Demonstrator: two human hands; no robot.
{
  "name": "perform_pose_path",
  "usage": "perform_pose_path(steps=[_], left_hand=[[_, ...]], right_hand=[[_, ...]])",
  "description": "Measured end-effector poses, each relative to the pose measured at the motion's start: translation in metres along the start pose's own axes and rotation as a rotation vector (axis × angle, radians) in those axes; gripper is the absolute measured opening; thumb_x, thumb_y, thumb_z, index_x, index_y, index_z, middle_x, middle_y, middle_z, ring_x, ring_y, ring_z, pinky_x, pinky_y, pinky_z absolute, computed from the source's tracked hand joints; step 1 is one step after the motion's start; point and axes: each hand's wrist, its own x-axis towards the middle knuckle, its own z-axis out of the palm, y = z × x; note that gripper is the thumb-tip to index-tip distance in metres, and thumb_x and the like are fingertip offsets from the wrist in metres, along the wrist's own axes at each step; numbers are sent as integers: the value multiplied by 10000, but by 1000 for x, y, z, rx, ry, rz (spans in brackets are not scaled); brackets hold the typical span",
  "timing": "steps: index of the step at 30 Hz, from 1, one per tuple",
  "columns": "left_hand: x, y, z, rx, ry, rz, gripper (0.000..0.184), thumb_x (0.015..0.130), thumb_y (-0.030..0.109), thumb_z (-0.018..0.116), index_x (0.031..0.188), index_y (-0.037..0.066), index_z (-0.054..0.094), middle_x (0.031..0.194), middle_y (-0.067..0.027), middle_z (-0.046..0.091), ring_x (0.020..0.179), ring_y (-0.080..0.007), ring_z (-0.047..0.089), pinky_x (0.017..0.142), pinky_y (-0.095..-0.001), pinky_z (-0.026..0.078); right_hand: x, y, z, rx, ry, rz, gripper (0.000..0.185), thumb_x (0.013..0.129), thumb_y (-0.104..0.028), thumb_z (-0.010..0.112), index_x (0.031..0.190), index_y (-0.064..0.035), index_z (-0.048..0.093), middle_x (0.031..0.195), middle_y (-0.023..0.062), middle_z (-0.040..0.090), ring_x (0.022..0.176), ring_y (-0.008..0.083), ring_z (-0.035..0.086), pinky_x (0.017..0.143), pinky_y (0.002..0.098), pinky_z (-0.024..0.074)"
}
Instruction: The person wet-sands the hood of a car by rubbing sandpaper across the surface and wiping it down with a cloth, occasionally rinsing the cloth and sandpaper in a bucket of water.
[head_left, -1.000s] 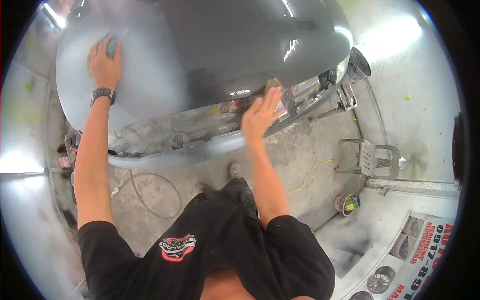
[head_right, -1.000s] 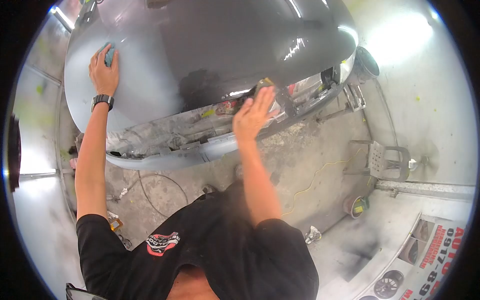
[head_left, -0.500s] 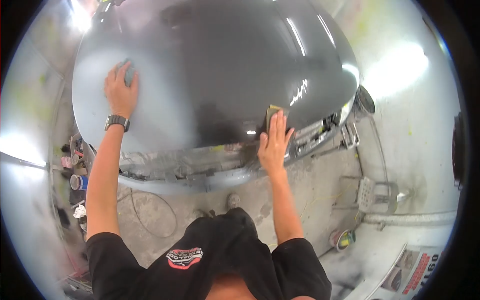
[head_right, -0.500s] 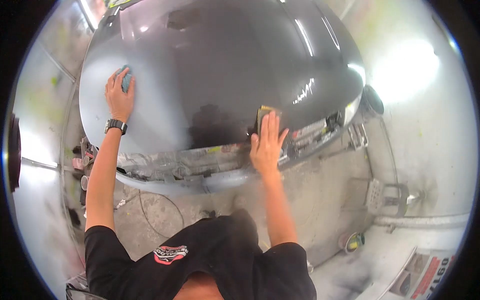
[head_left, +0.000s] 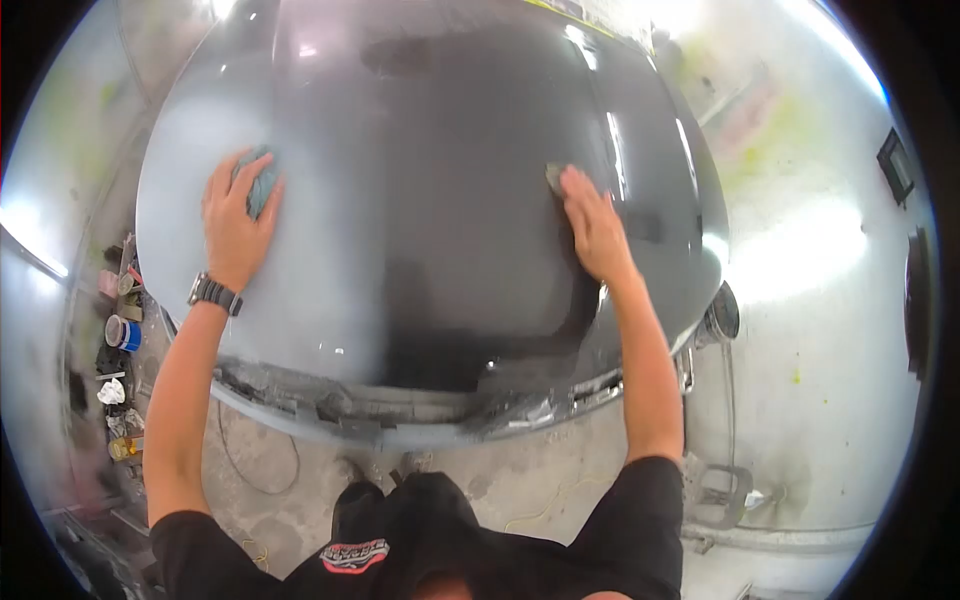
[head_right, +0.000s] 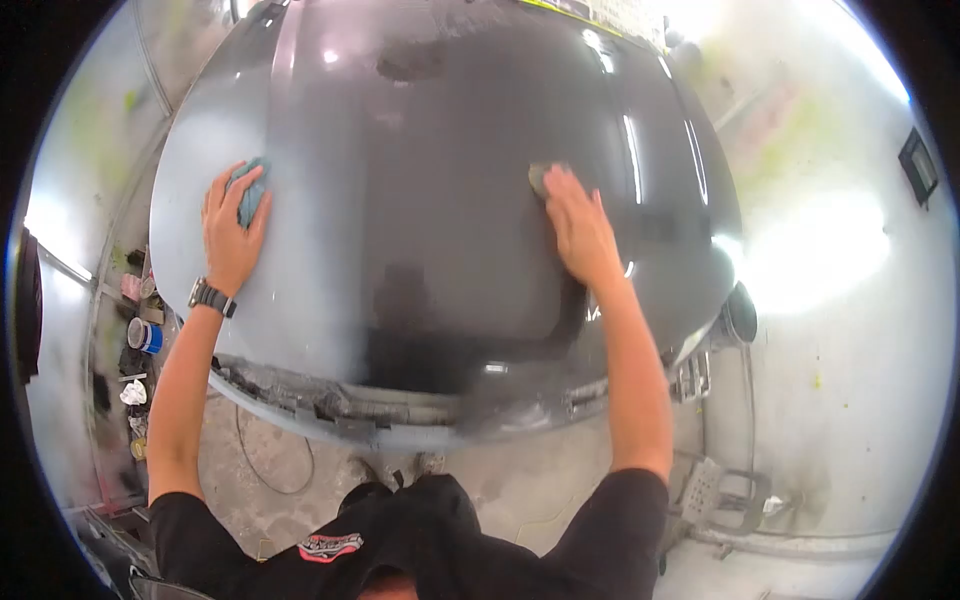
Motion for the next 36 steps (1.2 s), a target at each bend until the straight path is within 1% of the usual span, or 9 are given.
perform_pose_path(steps=[5, 8, 11, 17, 20, 24, 30, 33, 36], left_hand=[[-1, 0, 1, -17, -10, -29, 361, 927, 164, 744, 1281, 116, 695, 1397, -110, 612, 1251, -339, 575, 1090, -471, 431], [4, 7, -2, -14, -6, -20, 358, 929, 146, 736, 1282, 109, 694, 1398, -112, 613, 1252, -342, 578, 1089, -462, 435], [2, 3, -1, 7, -17, -28, 349, 941, 121, 721, 1288, 93, 692, 1399, -126, 611, 1267, -344, 577, 1092, -447, 442], [2, 5, -1, -25, -8, -54, 349, 923, 132, 736, 1270, 109, 702, 1390, -116, 620, 1257, -348, 579, 1079, -465, 443], [5, 10, -6, -22, -21, -44, 357, 925, 104, 733, 1281, 93, 700, 1387, -135, 619, 1263, -352, 576, 1077, -458, 454], [5, 5, -2, -38, -14, -48, 352, 917, 121, 740, 1267, 107, 705, 1386, -122, 623, 1263, -344, 576, 1082, -469, 440], [6, 3, -2, -76, -4, -70, 364, 900, 116, 746, 1262, 115, 706, 1374, -120, 630, 1245, -341, 586, 1077, -471, 438], [4, 7, -3, -80, -9, -52, 366, 900, 90, 744, 1264, 100, 705, 1374, -131, 625, 1244, -346, 583, 1075, -457, 447], [5, 6, -6, -48, -3, -53, 369, 897, 73, 744, 1263, 93, 705, 1375, -135, 623, 1242, -348, 583, 1073, -450, 452]], right_hand=[[138, 48, 12, 9, -138, 55, 443, 1109, -240, 478, 1537, -130, 514, 1620, 101, 467, 1510, 332, 405, 1251, 582, 242], [91, 30, 24, -24, 30, -36, 473, 1098, -247, 511, 1560, -150, 489, 1648, 94, 427, 1527, 325, 381, 1257, 583, 231], [34, 16, -6, 40, -153, -101, 489, 1101, -276, 503, 1573, -155, 469, 1668, 92, 395, 1536, 328, 364, 1259, 583, 224], [221, 99, 50, 83, -61, 65, 489, 1128, -340, 393, 1565, -135, 474, 1663, 91, 402, 1535, 320, 365, 1258, 581, 229], [220, 76, 64, -92, -2, 119, 502, 1124, -346, 406, 1566, -115, 465, 1673, 93, 383, 1539, 307, 357, 1263, 570, 227], [106, 12, 24, 60, -156, -174, 517, 1112, -353, 443, 1577, -127, 454, 1682, 78, 373, 1569, 275, 308, 1268, 591, 194], [252, 98, 60, 132, -127, 79, 544, 1125, -412, 376, 1593, -139, 430, 1684, 88, 372, 1573, 291, 298, 1264, 599, 182], [246, 61, 76, -92, -33, 106, 554, 1114, -404, 418, 1598, -134, 412, 1683, 110, 368, 1575, 293, 292, 1262, 604, 187], [154, -10, 54, -41, -170, -239, 559, 1093, -375, 482, 1593, -136, 408, 1690, 116, 347, 1577, 292, 286, 1261, 610, 196]])
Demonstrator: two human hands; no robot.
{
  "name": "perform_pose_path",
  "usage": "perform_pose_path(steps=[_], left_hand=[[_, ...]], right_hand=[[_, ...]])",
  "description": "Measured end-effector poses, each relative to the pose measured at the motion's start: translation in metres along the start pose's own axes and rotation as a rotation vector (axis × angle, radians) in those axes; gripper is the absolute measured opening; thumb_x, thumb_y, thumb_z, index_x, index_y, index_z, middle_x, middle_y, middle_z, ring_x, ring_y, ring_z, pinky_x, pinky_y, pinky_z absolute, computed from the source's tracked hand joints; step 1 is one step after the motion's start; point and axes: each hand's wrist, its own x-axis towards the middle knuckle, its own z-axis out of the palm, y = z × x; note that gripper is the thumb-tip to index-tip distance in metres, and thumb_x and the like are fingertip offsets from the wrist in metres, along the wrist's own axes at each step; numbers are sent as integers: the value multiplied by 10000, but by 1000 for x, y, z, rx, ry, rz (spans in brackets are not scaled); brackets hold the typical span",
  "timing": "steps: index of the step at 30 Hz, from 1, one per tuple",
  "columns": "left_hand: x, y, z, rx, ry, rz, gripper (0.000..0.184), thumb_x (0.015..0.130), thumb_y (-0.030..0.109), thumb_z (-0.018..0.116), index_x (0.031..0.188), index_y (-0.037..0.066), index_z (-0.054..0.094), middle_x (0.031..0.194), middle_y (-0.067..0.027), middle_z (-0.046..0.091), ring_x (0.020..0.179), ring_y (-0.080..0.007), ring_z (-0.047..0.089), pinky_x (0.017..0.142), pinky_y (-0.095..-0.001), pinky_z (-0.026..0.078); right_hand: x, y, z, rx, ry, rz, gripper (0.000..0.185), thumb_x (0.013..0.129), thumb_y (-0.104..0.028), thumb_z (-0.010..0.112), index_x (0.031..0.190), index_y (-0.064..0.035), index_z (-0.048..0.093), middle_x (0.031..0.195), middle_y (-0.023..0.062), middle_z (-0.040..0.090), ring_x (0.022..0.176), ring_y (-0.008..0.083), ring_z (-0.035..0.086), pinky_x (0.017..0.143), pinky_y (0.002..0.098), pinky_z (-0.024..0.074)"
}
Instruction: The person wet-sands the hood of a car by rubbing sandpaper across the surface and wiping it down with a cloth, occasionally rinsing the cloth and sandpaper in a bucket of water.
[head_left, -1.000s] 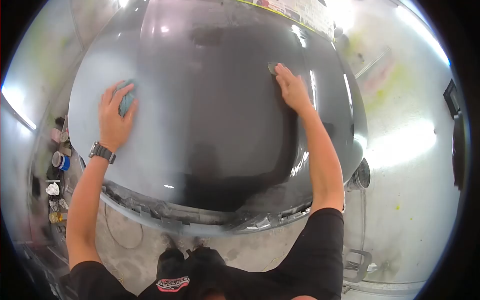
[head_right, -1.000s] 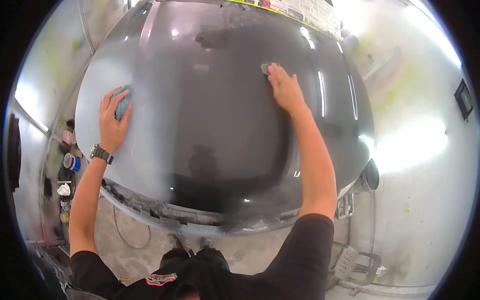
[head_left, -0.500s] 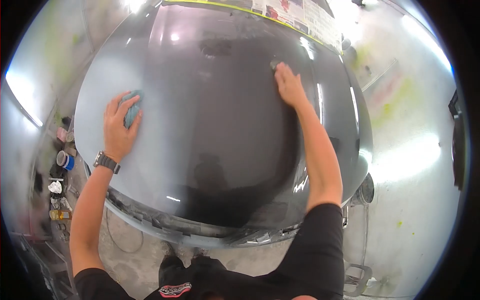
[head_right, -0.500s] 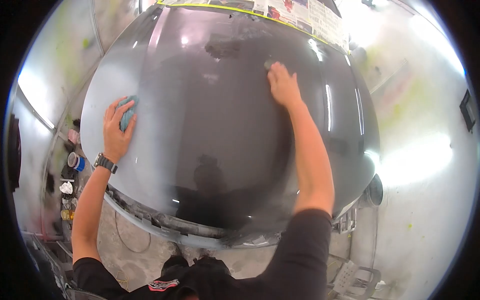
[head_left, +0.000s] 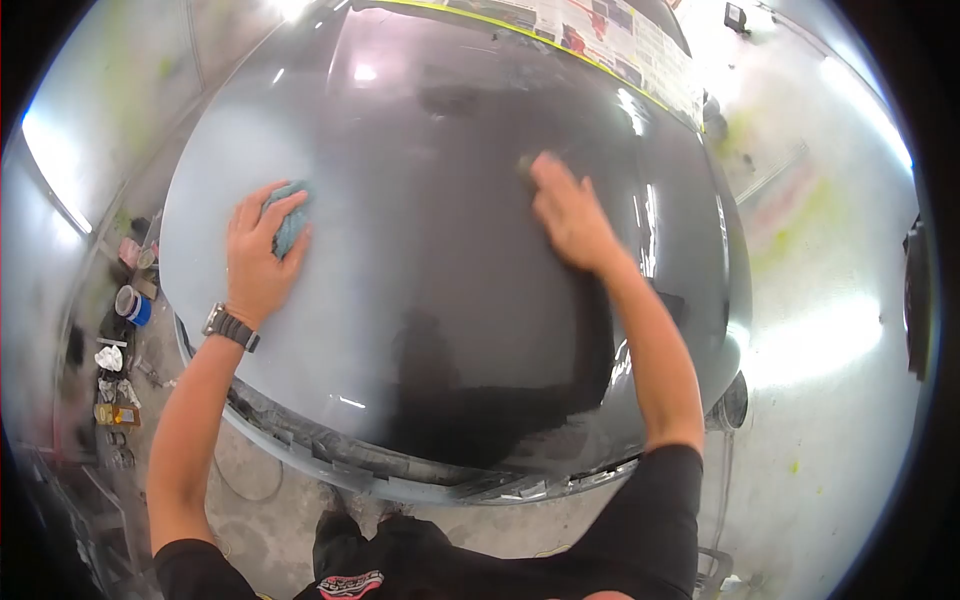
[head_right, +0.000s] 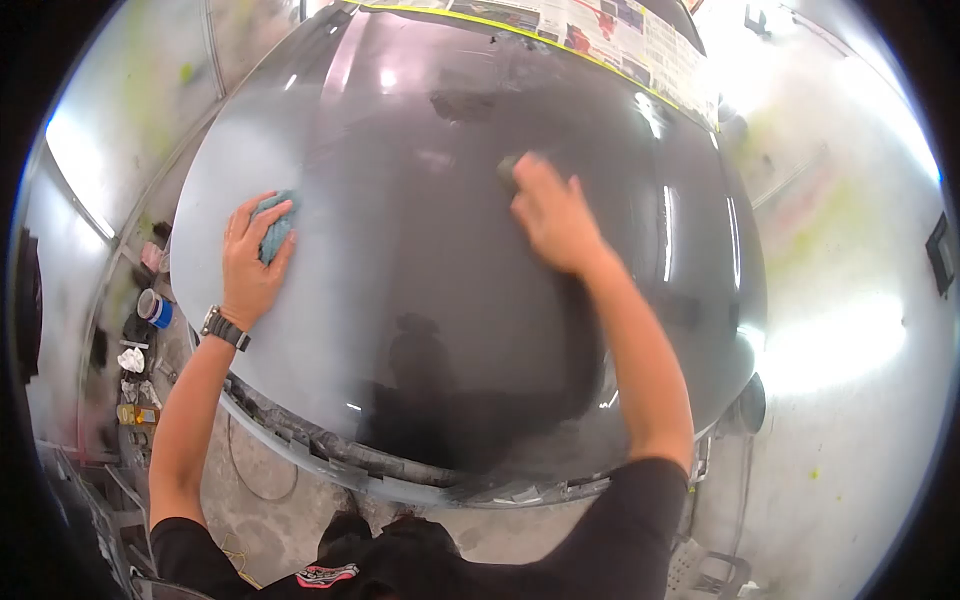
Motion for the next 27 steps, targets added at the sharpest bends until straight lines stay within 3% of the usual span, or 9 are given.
perform_pose_path(steps=[1, 4, 6, 8, 11, 15, 21, 24, 27], left_hand=[[0, 0, 1, 10, -2, -4, 371, 894, 71, 745, 1262, 93, 705, 1376, -135, 623, 1240, -348, 584, 1072, -450, 452], [0, -1, 4, -35, 19, -28, 389, 858, 105, 772, 1242, 113, 709, 1356, -107, 637, 1211, -342, 596, 1064, -471, 448], [1, -5, 7, -44, 27, -7, 391, 855, 112, 777, 1241, 116, 710, 1355, -105, 636, 1208, -340, 595, 1061, -470, 448], [-4, -6, 5, -38, 28, -12, 387, 865, 107, 771, 1246, 113, 709, 1364, -109, 633, 1219, -338, 591, 1068, -464, 447], [-2, -5, 2, -33, 5, -9, 375, 885, 91, 755, 1257, 105, 708, 1382, -117, 628, 1244, -337, 582, 1085, -453, 444], [0, -6, 1, -22, 6, -9, 376, 881, 97, 761, 1254, 108, 711, 1381, -112, 629, 1243, -335, 583, 1086, -455, 443], [-2, -10, 3, -31, 32, -8, 383, 870, 116, 779, 1248, 121, 719, 1372, -99, 632, 1206, -332, 593, 1067, -457, 448], [-6, -10, 3, -40, 25, -10, 390, 864, 122, 784, 1249, 130, 721, 1363, -95, 635, 1188, -331, 597, 1054, -455, 452], [-4, -11, 2, -34, 40, -4, 393, 862, 125, 786, 1249, 134, 722, 1360, -94, 635, 1182, -329, 598, 1045, -455, 455]], right_hand=[[-20, -36, -8, 0, -68, -96, 559, 1087, -364, 498, 1592, -139, 409, 1696, 107, 337, 1578, 288, 285, 1260, 616, 196], [3, -18, -10, 14, -107, -93, 573, 1089, -363, 493, 1609, -150, 383, 1711, 82, 311, 1588, 265, 266, 1260, 627, 189], [74, 40, 12, 43, -40, 80, 580, 1095, -392, 459, 1618, -156, 370, 1716, 64, 301, 1593, 255, 253, 1257, 637, 187], [129, 41, 19, -5, 16, 304, 586, 1101, -422, 413, 1608, -131, 375, 1708, 92, 311, 1588, 283, 253, 1252, 639, 197], [113, 13, 30, -50, 30, 197, 616, 1101, -446, 386, 1608, -96, 362, 1710, 122, 298, 1590, 308, 242, 1251, 642, 194], [-11, -81, -2, -2, -133, -187, 616, 1084, -382, 470, 1625, -115, 345, 1697, 123, 325, 1586, 308, 258, 1263, 621, 187], [129, 22, 17, 23, 23, 250, 557, 1098, -391, 435, 1590, -131, 402, 1679, 114, 358, 1565, 309, 303, 1238, 643, 231], [117, -6, 34, -88, 45, 195, 588, 1103, -407, 411, 1610, -113, 364, 1694, 118, 328, 1571, 313, 287, 1236, 649, 230], [28, -85, 14, -108, -98, -104, 644, 1093, -374, 435, 1644, -76, 283, 1725, 118, 256, 1600, 299, 220, 1254, 629, 207]])
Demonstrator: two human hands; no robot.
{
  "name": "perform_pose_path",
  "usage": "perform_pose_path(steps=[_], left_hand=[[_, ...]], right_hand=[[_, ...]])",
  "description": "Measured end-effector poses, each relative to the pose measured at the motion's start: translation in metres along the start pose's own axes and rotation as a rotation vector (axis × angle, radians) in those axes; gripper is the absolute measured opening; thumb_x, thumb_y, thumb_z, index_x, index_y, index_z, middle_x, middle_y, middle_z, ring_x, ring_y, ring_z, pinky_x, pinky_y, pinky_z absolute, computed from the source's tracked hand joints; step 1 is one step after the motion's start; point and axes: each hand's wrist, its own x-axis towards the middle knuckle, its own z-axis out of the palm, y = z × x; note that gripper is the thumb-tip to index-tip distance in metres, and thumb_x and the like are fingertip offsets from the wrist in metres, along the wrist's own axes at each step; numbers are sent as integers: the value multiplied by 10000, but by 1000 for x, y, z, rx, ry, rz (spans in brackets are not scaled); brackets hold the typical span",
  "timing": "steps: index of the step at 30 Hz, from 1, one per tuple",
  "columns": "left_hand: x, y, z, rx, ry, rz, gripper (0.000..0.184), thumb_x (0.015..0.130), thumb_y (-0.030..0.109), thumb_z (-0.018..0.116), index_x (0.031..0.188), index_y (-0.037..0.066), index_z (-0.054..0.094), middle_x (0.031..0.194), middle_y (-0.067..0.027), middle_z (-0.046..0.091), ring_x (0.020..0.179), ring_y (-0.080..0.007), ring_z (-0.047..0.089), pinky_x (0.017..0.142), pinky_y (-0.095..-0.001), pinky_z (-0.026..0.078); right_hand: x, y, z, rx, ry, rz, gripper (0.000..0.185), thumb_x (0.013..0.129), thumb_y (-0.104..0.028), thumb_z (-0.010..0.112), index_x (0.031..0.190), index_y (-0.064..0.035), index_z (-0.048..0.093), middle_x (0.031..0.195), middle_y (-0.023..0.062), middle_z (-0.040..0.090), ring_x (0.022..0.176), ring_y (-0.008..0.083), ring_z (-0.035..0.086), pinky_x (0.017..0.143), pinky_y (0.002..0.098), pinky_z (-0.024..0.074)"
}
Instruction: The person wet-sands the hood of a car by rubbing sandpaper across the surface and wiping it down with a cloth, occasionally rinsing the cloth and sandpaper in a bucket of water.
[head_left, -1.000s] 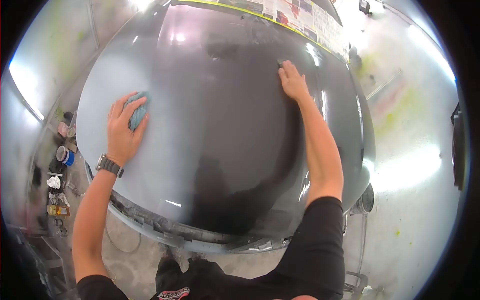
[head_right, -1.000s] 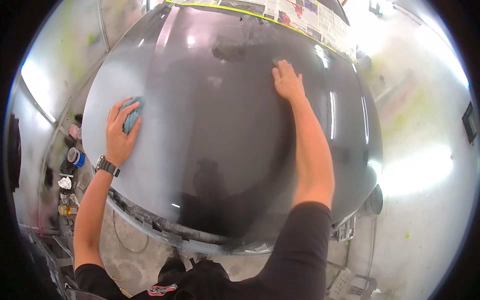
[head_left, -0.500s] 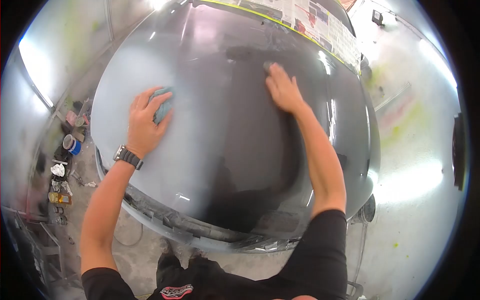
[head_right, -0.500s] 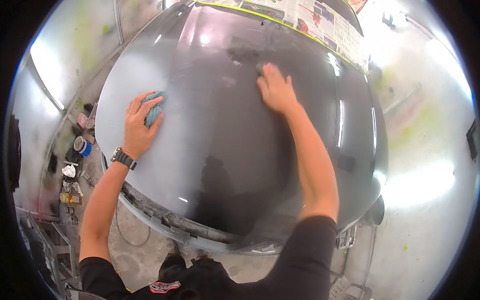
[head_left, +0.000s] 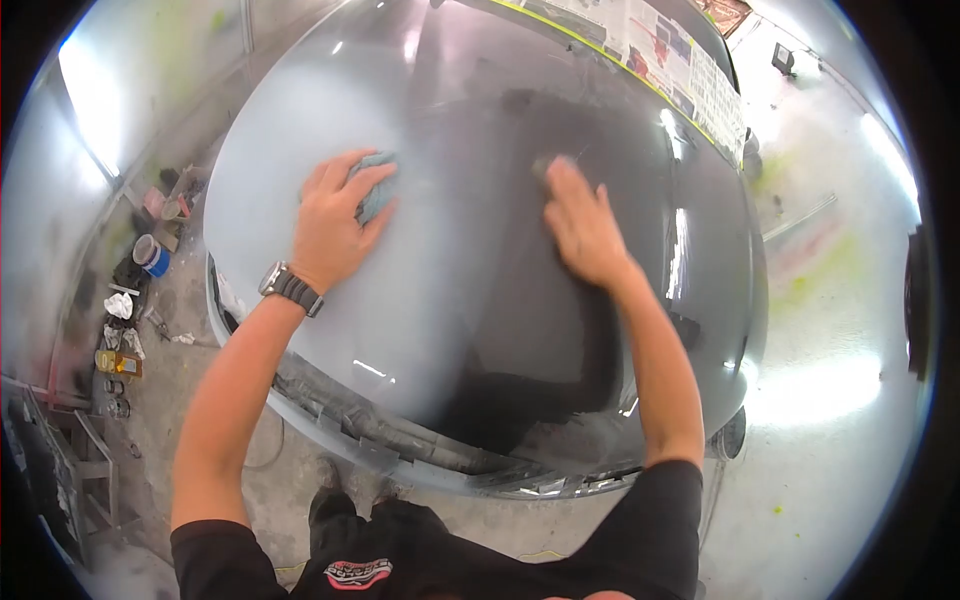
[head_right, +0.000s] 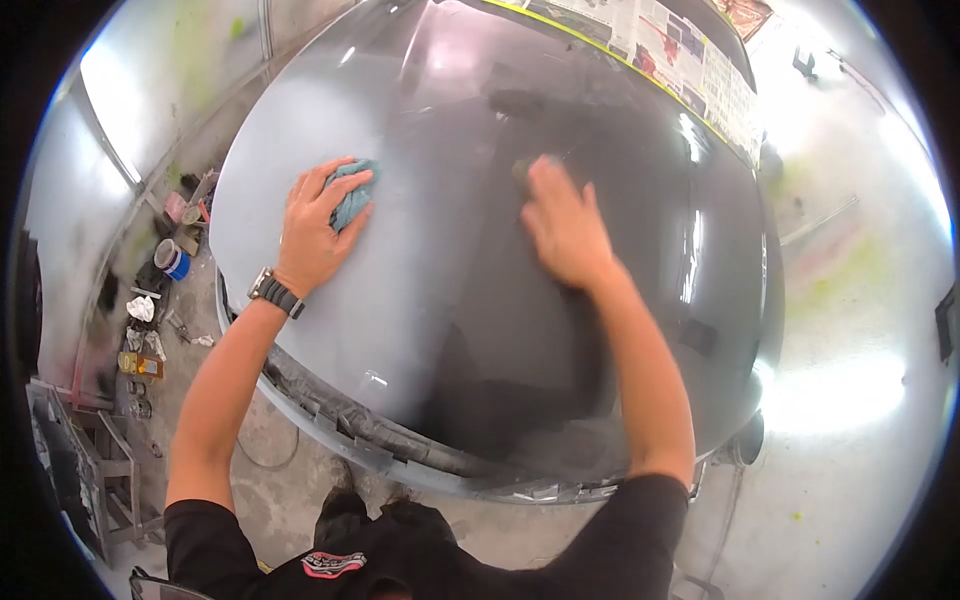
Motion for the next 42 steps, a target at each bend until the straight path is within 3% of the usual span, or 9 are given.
perform_pose_path(steps=[9, 14, 21, 24, 28, 32, 35, 38, 42], left_hand=[[-4, -2, 1, 20, -4, -20, 442, 879, 161, 783, 1313, 155, 700, 1394, -93, 617, 1211, -330, 592, 1061, -470, 443], [-7, -3, 3, 29, 21, 12, 485, 890, 188, 780, 1364, 180, 680, 1428, -97, 601, 1245, -337, 586, 1083, -479, 433], [-13, -18, 8, -61, 29, 49, 423, 897, 120, 757, 1315, 156, 708, 1301, -123, 668, 1210, -335, 613, 1054, -469, 467], [-4, -10, 1, -222, 59, -5, 391, 891, 89, 757, 1277, 139, 726, 1224, -132, 691, 1158, -338, 638, 1001, -434, 506], [-6, 40, -19, -401, 23, 105, 362, 881, 95, 781, 1240, 115, 739, 1135, -129, 708, 1102, -340, 662, 940, -408, 540], [-51, 117, -19, -307, -237, 391, 437, 920, 234, 770, 1342, 147, 692, 1314, -140, 656, 1271, -340, 598, 1074, -441, 476], [-74, 154, -9, 0, -296, 666, 506, 949, 327, 738, 1422, 176, 641, 1468, -144, 576, 1395, -342, 515, 1171, -486, 396], [-81, 169, 23, 26, -359, 632, 510, 974, 326, 696, 1454, 172, 613, 1542, -143, 525, 1447, -356, 467, 1212, -530, 346], [-89, 216, 57, -128, -422, 743, 445, 966, 213, 669, 1399, 114, 640, 1516, -159, 552, 1416, -386, 503, 1209, -541, 363]], right_hand=[[123, 50, 27, 13, 71, 323, 649, 1109, -473, 329, 1642, -102, 310, 1732, 93, 252, 1601, 271, 222, 1257, 630, 189], [-16, -48, 30, -56, 151, 38, 680, 1081, -458, 445, 1627, -70, 332, 1720, 117, 278, 1594, 285, 243, 1253, 622, 217], [-261, -239, 42, 37, -10, 276, 712, 1035, -270, 563, 1649, -68, 266, 1730, 124, 242, 1588, 302, 259, 1255, 633, 182], [-360, -265, 51, 122, -33, 506, 703, 1030, -217, 553, 1651, -61, 263, 1724, 126, 263, 1584, 306, 268, 1267, 604, 161], [-544, -306, 108, 648, 377, 1278, 598, 1056, -250, 489, 1603, -44, 367, 1629, 167, 412, 1516, 302, 374, 1217, 609, 267], [-673, -372, 157, 1178, 961, 2223, 541, 1046, -351, 504, 1490, -41, 509, 1441, 157, 585, 1335, 340, 542, 1133, 645, 374], [-698, -393, 166, 1196, 1094, 2414, 495, 1058, -385, 499, 1431, -64, 553, 1409, 152, 595, 1335, 329, 542, 1065, 679, 436], [-708, -377, 163, 1689, 1488, 1938, 504, 1084, -415, 500, 1426, -48, 548, 1425, 151, 579, 1329, 315, 546, 1034, 640, 500], [-642, -296, 130, 1594, 1527, 1715, 515, 1117, -389, 483, 1449, 2, 524, 1398, 163, 592, 1288, 312, 578, 1014, 544, 554]])
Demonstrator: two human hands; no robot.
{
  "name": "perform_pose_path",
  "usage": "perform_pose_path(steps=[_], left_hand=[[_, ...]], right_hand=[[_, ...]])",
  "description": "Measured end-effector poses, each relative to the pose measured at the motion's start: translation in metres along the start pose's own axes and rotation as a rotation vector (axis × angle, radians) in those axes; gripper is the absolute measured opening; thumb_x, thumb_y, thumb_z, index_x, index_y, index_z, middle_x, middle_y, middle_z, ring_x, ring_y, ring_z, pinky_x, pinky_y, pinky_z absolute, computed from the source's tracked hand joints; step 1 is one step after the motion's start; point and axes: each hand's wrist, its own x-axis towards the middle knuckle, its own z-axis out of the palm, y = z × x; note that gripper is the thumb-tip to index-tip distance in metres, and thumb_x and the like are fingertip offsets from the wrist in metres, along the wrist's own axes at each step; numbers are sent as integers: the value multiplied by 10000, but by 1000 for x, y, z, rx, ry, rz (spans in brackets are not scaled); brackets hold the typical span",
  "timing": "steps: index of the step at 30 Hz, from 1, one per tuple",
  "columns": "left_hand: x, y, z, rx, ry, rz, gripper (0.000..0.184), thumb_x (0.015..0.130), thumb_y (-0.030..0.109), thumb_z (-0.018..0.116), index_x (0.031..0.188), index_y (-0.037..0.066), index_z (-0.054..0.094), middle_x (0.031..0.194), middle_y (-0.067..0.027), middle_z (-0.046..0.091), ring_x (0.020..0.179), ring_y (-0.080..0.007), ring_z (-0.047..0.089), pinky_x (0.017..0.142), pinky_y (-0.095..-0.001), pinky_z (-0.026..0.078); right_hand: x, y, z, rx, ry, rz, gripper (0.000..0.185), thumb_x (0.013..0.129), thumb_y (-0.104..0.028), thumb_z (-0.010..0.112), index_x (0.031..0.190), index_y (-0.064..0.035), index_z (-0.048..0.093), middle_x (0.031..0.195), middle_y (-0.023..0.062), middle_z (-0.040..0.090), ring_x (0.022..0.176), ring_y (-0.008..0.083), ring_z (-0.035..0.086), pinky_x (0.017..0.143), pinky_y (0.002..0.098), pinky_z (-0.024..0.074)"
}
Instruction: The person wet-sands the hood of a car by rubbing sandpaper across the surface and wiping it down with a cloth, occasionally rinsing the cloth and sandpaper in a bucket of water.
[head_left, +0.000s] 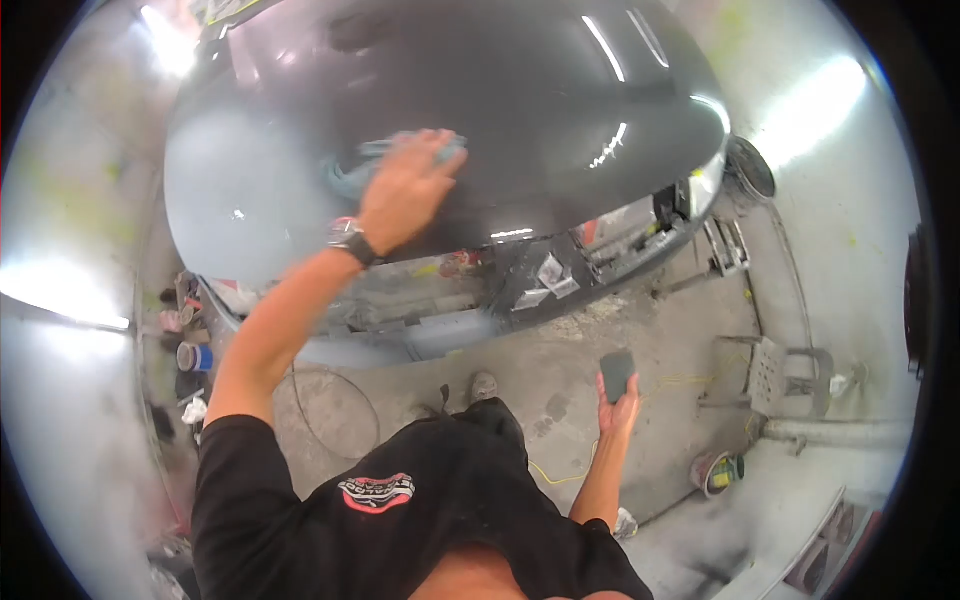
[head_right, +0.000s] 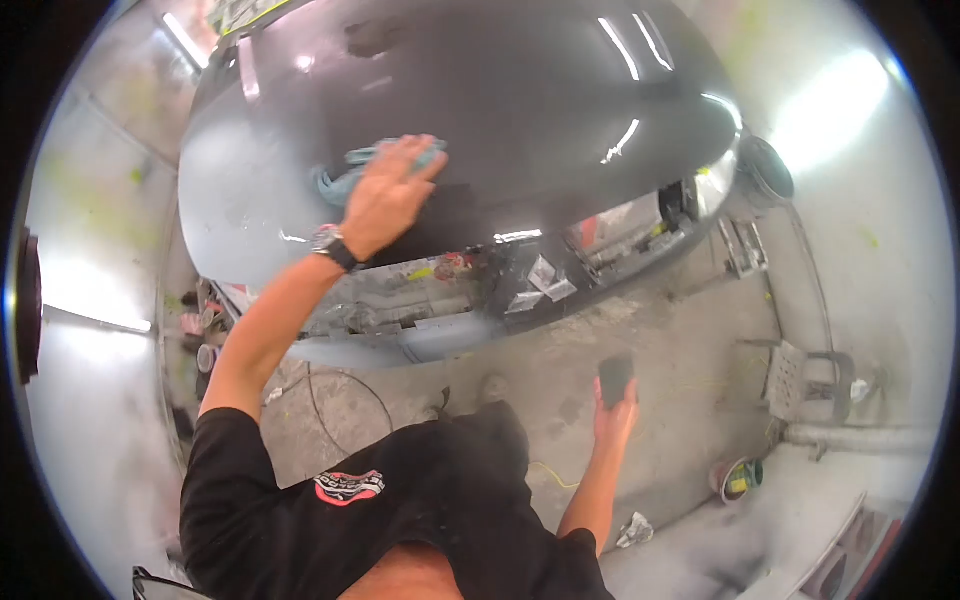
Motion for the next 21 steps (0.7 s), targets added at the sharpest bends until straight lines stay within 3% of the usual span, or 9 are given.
perform_pose_path(steps=[2, 5, 7, 10, 11, 12, 14, 18, 21], left_hand=[[21, 43, 19, -25, -32, 158, 444, 927, 146, 636, 1369, 100, 641, 1493, -176, 567, 1400, -381, 523, 1203, -538, 385], [37, 81, 52, -105, -30, 368, 437, 926, 172, 625, 1362, 147, 642, 1470, -120, 571, 1376, -332, 534, 1196, -495, 402], [42, 67, 51, -82, 36, 419, 425, 906, 234, 672, 1328, 193, 657, 1379, -103, 623, 1220, -288, 623, 978, -458, 523], [48, 16, 16, -117, -7, 193, 382, 918, 260, 688, 1298, 218, 664, 1190, -99, 670, 1040, -291, 676, 832, -439, 558], [50, -6, -1, -145, 41, 80, 283, 952, 295, 686, 1225, 220, 689, 989, -88, 658, 904, -295, 686, 722, -431, 568], [45, -32, -9, -125, 58, 5, 275, 964, 395, 697, 1162, 204, 715, 916, -88, 636, 862, -298, 685, 681, -422, 564], [38, -61, -56, -140, -14, -148, 347, 939, 509, 707, 999, 168, 721, 880, -70, 658, 786, -310, 686, 646, -431, 553], [23, -90, -92, -60, -129, -126, 430, 946, 551, 681, 927, 123, 708, 825, -103, 690, 764, -328, 710, 658, -443, 568], [21, -98, -94, -45, -182, -153, 378, 948, 494, 703, 935, 116, 686, 844, -90, 671, 770, -323, 686, 658, -439, 551]], right_hand=[[-11, -27, 88, -97, -19, -134, 510, 1122, -347, 497, 1460, 35, 510, 1382, 170, 601, 1257, 310, 600, 1031, 477, 551], [-3, -37, 186, -506, -257, -649, 523, 1110, -254, 510, 1541, 35, 437, 1549, 199, 482, 1409, 330, 493, 1158, 458, 430], [-41, -41, 258, -627, -505, -953, 522, 1094, -156, 504, 1575, 22, 408, 1623, 208, 423, 1481, 352, 438, 1211, 471, 370], [-63, -19, 312, -849, -806, -1329, 527, 1047, -35, 514, 1565, 20, 436, 1611, 223, 444, 1481, 380, 443, 1199, 467, 373], [-66, -2, 325, -874, -919, -1409, 561, 1018, 18, 522, 1571, 9, 433, 1613, 229, 441, 1490, 398, 432, 1206, 477, 364], [-71, 15, 335, -886, -1018, -1411, 611, 981, 37, 570, 1574, 4, 426, 1612, 239, 435, 1503, 423, 403, 1221, 511, 337], [-80, 47, 348, -1147, -1151, -1462, 731, 946, -126, 683, 1598, -10, 373, 1638, 224, 400, 1527, 402, 374, 1213, 628, 290], [-125, 76, 424, -1263, -1169, -1653, 705, 968, -238, 680, 1579, -25, 401, 1636, 205, 401, 1495, 374, 396, 1206, 617, 292], [-139, 78, 508, -1524, -1211, -1550, 645, 983, -269, 655, 1552, -52, 442, 1679, 165, 340, 1508, 364, 379, 1214, 615, 275]])
